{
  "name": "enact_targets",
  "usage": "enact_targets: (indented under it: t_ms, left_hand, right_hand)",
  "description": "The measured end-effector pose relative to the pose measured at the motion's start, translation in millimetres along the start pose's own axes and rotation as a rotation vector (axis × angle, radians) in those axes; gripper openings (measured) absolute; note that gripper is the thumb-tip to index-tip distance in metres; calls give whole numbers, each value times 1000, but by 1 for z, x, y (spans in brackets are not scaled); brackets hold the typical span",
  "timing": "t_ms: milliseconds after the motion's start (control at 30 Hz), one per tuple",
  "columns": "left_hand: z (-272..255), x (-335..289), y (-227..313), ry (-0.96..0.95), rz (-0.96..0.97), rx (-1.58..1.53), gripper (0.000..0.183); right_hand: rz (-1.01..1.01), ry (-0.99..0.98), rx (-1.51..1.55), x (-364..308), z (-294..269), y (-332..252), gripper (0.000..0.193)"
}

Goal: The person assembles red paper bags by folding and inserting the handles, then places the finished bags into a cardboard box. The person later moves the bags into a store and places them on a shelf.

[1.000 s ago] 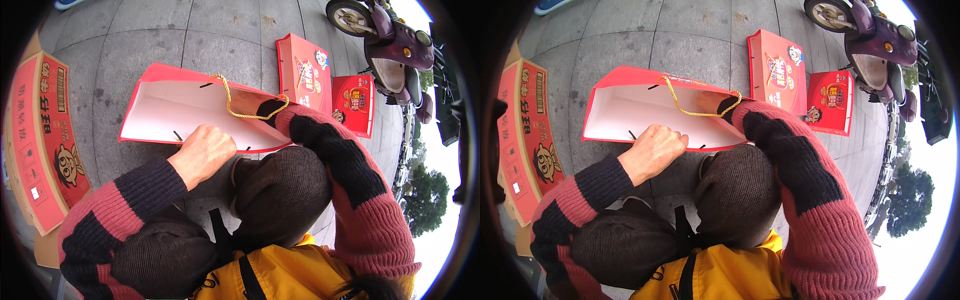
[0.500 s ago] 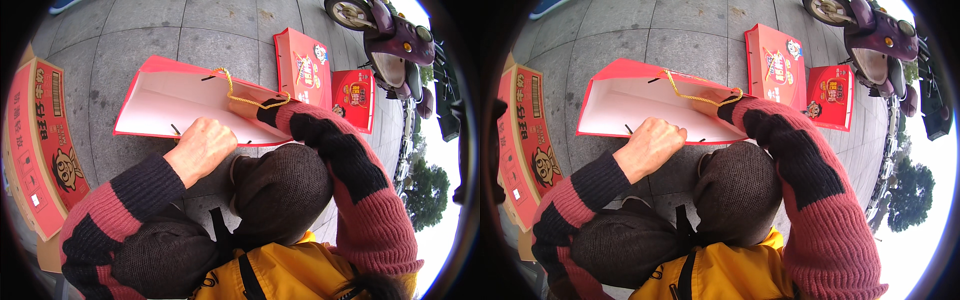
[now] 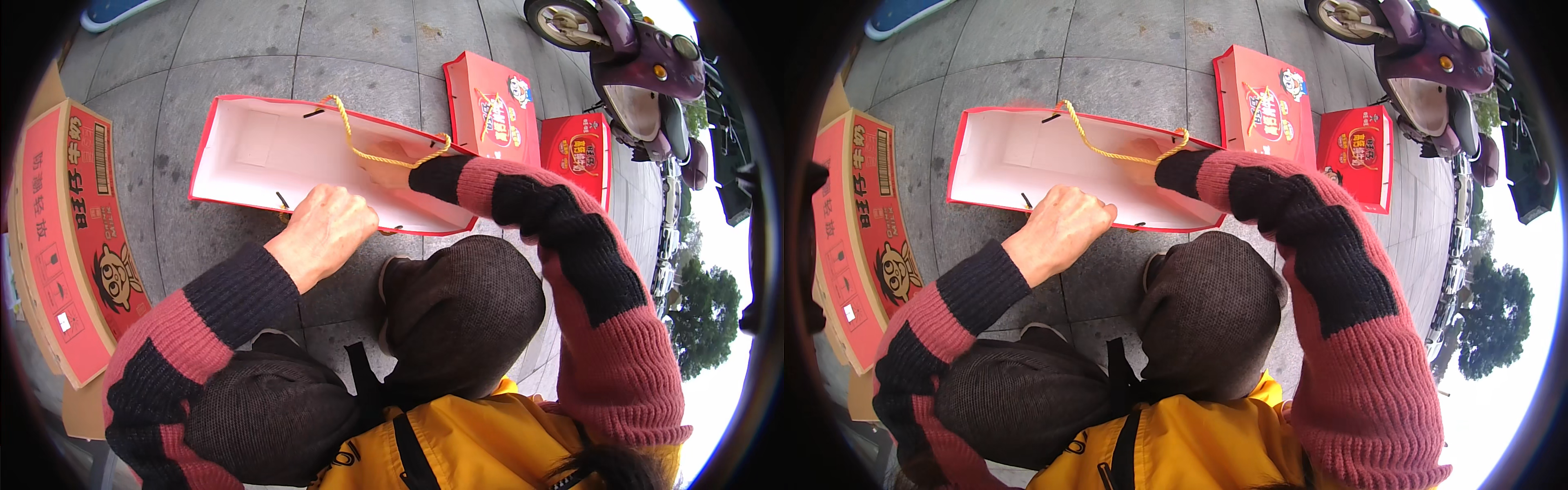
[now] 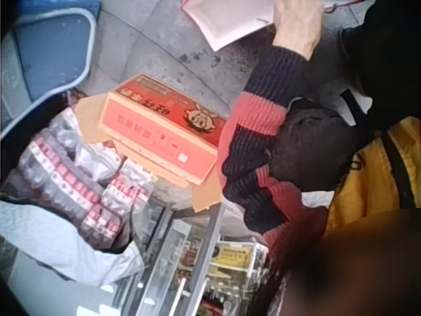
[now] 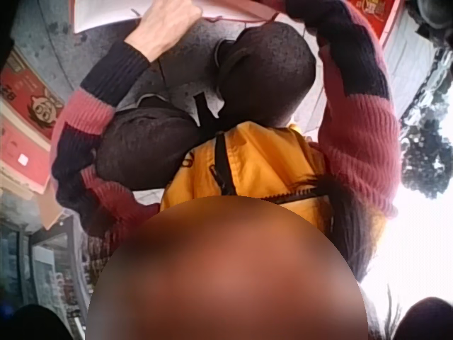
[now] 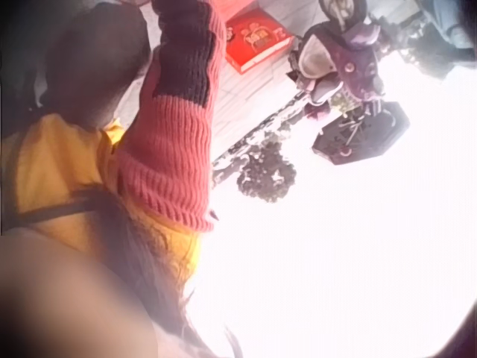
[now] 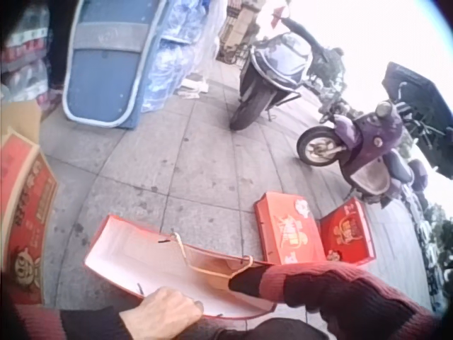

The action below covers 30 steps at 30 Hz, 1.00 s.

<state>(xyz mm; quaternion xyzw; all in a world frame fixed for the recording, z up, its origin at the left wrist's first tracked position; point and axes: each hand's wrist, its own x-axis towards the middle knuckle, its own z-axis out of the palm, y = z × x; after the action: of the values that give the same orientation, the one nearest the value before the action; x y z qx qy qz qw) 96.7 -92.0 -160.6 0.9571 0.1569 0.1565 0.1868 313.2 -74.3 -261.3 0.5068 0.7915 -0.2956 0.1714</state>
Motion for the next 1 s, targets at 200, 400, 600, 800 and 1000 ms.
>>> enact_targets:
  t_ms: [200,400,600,800,1000]
  left_hand:
    - [0,-2,-3,-21,-17,-4,6]
    - [0,6,0,-107,-29,27,5]
    - [4,2,8,-126,-22,52,3]
    - [7,-2,10,-115,-20,31,5]
    - [3,0,9,-107,-21,6,7]
  right_hand:
    - [-198,149,37,-58,-95,-52,8]
    - [-226,155,12,-55,-73,-29,6]
    - [66,-145,0,23,12,25,12]
    - [100,-72,102,7,28,50,11]
    - [127,-67,120,2,29,53,10]
